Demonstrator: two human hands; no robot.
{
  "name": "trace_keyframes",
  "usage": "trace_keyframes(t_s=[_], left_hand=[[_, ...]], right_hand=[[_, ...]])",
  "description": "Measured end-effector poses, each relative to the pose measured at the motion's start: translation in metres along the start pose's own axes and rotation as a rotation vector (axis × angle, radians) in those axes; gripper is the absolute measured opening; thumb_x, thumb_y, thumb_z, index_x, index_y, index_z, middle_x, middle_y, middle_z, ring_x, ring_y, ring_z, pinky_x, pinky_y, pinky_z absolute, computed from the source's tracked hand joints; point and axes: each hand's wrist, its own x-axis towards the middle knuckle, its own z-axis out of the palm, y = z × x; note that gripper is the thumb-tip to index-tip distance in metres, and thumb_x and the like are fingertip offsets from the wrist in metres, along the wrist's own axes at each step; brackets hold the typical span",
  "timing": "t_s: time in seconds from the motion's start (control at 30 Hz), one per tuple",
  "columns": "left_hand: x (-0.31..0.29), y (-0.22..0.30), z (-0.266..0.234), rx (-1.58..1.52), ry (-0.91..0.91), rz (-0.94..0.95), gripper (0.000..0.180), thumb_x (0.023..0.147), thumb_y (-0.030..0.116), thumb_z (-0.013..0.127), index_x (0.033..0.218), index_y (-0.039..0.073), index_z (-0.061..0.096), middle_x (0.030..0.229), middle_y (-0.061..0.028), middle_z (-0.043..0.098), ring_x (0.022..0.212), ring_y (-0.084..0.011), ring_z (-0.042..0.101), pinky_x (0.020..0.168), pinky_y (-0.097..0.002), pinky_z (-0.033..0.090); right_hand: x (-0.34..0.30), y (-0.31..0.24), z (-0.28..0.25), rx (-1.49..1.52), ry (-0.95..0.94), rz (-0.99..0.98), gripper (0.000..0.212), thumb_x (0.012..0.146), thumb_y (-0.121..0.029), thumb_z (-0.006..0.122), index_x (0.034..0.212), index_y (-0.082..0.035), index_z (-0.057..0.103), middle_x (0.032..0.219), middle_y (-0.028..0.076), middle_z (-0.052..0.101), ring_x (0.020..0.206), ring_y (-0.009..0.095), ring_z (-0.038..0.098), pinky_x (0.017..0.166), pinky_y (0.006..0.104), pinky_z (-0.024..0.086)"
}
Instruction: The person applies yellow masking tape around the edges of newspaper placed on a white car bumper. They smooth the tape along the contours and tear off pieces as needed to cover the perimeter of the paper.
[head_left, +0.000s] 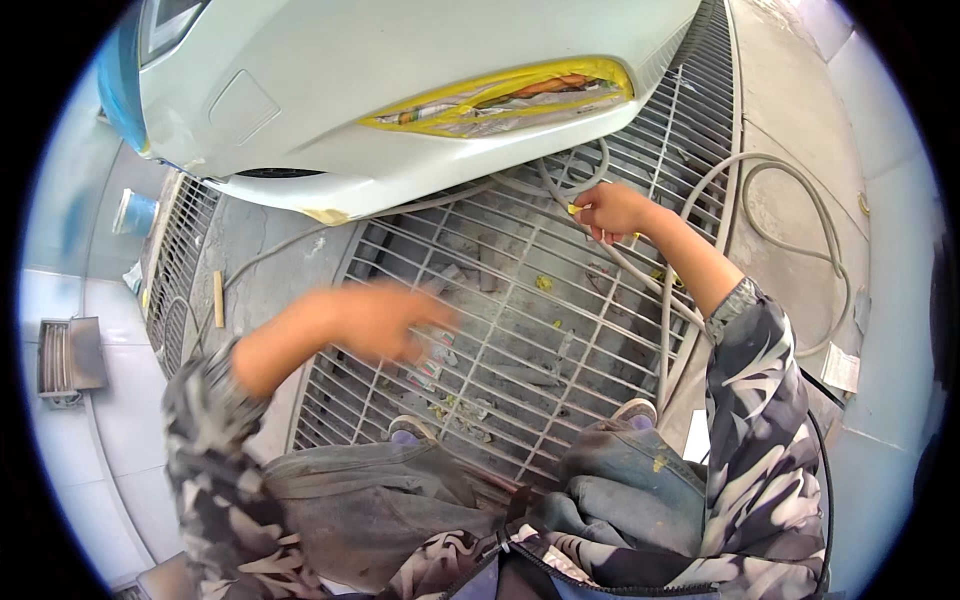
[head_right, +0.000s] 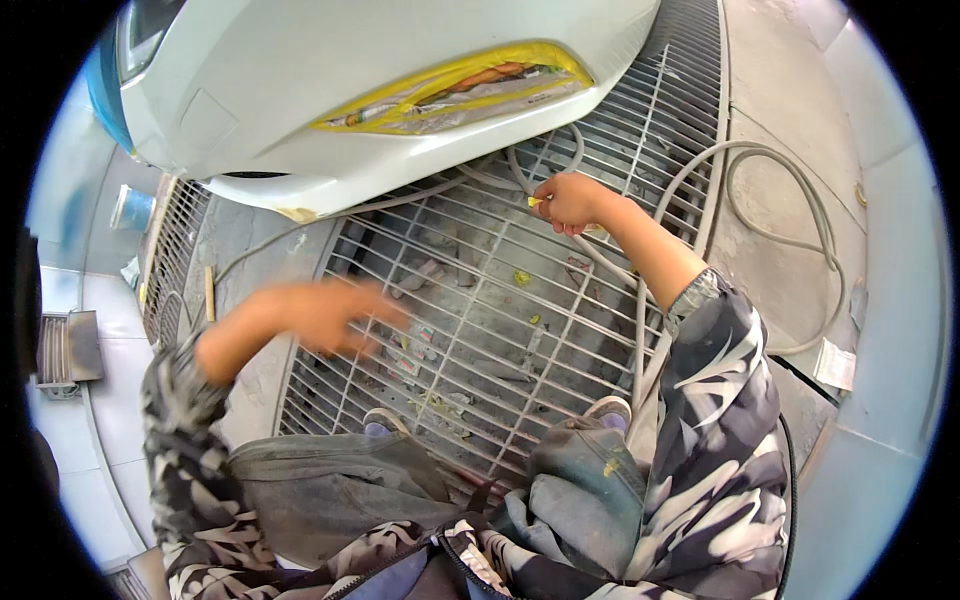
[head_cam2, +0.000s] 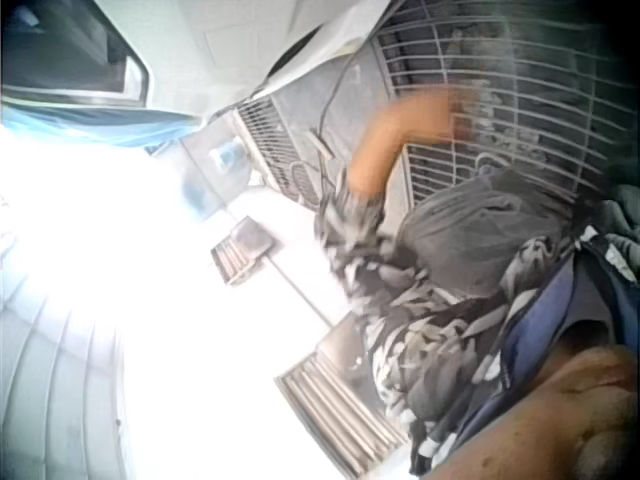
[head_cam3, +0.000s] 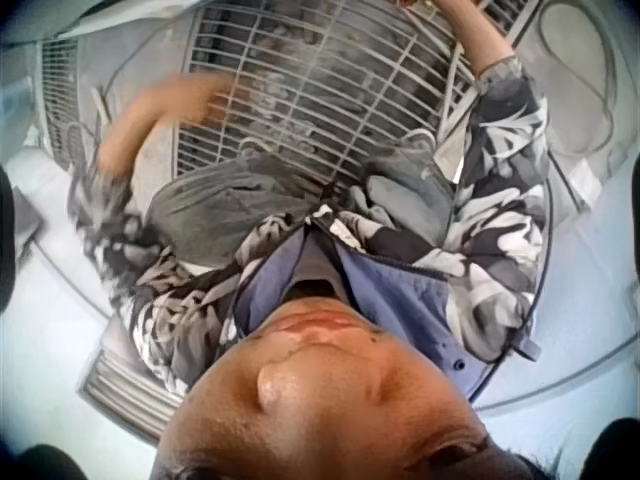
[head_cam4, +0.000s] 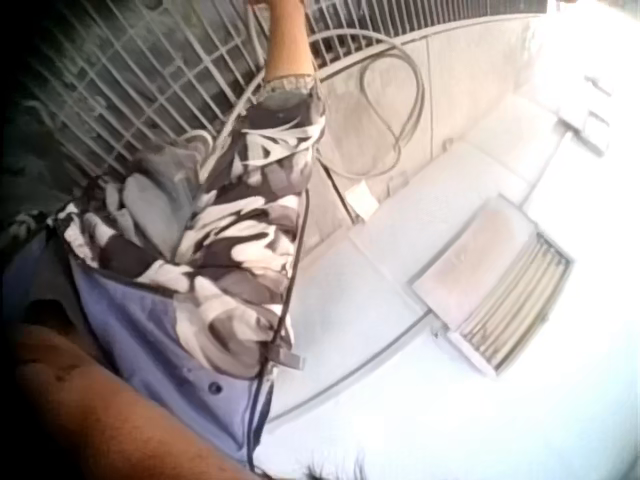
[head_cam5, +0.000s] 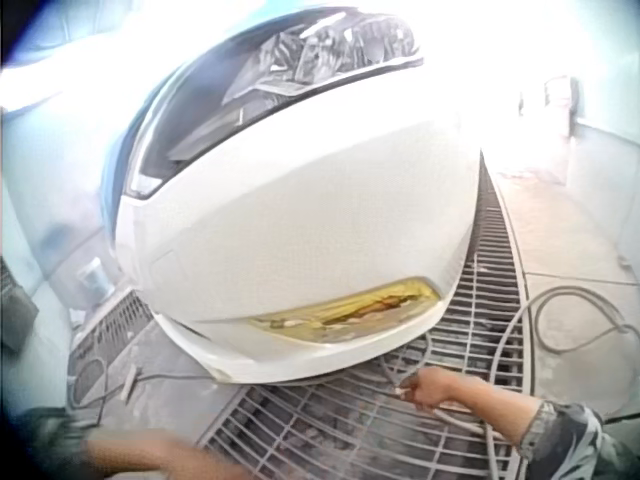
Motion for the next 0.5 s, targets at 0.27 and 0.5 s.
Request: trace_keyframes(t_s=[0.27,0.5], left_hand=[[-0.195,0.115,0.109,-0.028,-0.085,-0.524,0.063,0.077,0.052,0.072,0.131,0.023,0.057,0.138,-0.0141,0.051,0.126,-0.0415,0.046,0.105,-0.0473,0.04],[-0.191,0.096,0.11,-0.106,-0.242,-0.402,0.06,0.083,0.05,0.065,0.138,0.032,0.051,0.142,-0.0114,0.049,0.127,-0.0373,0.045,0.102,-0.0515,0.039]], right_hand=[[0.043,-0.029,0.031,-0.045,-0.293,-0.057,0.029,0.092,-0.026,0.057,0.111,-0.006,0.067,0.069,0.008,0.067,0.051,0.014,0.058,0.045,0.0294,0.046],[0.04,-0.017,0.071,0.057,-0.446,0.096,0.03,0.093,-0.023,0.051,0.113,-0.004,0.063,0.075,0.011,0.069,0.062,0.02,0.067,0.055,0.0333,0.058]])
